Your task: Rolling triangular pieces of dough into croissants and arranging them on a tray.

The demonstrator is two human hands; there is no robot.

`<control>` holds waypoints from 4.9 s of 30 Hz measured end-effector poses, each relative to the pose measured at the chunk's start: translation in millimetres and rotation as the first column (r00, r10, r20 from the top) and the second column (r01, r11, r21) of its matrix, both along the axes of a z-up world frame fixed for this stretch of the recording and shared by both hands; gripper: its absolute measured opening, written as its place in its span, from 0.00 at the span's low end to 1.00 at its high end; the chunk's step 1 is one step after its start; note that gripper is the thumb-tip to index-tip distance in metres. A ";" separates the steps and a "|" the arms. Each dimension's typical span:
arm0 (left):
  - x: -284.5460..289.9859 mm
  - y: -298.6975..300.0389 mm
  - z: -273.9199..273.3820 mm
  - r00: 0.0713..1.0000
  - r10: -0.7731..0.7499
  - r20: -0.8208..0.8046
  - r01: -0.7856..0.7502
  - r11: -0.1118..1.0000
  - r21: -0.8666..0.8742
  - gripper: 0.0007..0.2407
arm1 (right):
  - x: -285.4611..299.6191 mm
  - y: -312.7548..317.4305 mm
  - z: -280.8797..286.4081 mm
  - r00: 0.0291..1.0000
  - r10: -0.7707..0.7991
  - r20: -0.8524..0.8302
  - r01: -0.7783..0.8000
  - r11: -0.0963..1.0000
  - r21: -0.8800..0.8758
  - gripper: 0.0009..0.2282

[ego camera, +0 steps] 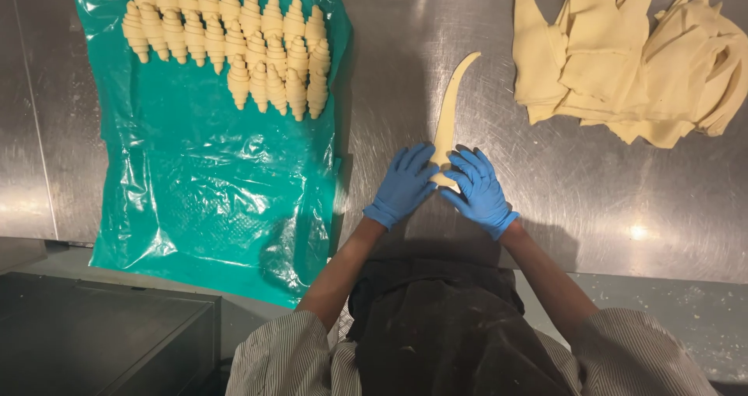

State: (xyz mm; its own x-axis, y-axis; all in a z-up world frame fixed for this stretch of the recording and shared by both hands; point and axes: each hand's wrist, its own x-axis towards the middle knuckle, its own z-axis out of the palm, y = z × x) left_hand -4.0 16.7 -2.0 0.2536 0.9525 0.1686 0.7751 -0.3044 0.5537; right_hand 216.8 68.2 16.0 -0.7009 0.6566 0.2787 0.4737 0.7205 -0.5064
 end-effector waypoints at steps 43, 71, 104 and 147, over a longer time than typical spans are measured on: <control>50.9 -43.5 129.6 -0.016 0.582 0.813 0.348 0.766 -0.541 0.19 | 47.9 6.8 193.4 0.986 -0.068 -0.152 -0.068 0.666 -0.742 0.31; 64.9 -42.6 122.1 -0.069 0.535 0.842 0.507 0.746 -0.432 0.22 | 53.7 0.0 205.6 0.976 -0.199 -0.091 0.072 0.683 -0.727 0.33; 91.9 -35.8 132.1 -0.267 0.570 0.777 0.520 0.764 -0.381 0.21 | 68.9 -1.5 183.7 0.916 -0.240 -0.322 -0.061 0.709 -0.703 0.30; 85.5 -29.3 179.2 -0.351 0.440 0.827 0.373 0.876 -0.307 0.24 | 41.3 21.8 160.9 0.733 -0.406 -0.546 -0.188 0.650 -0.736 0.24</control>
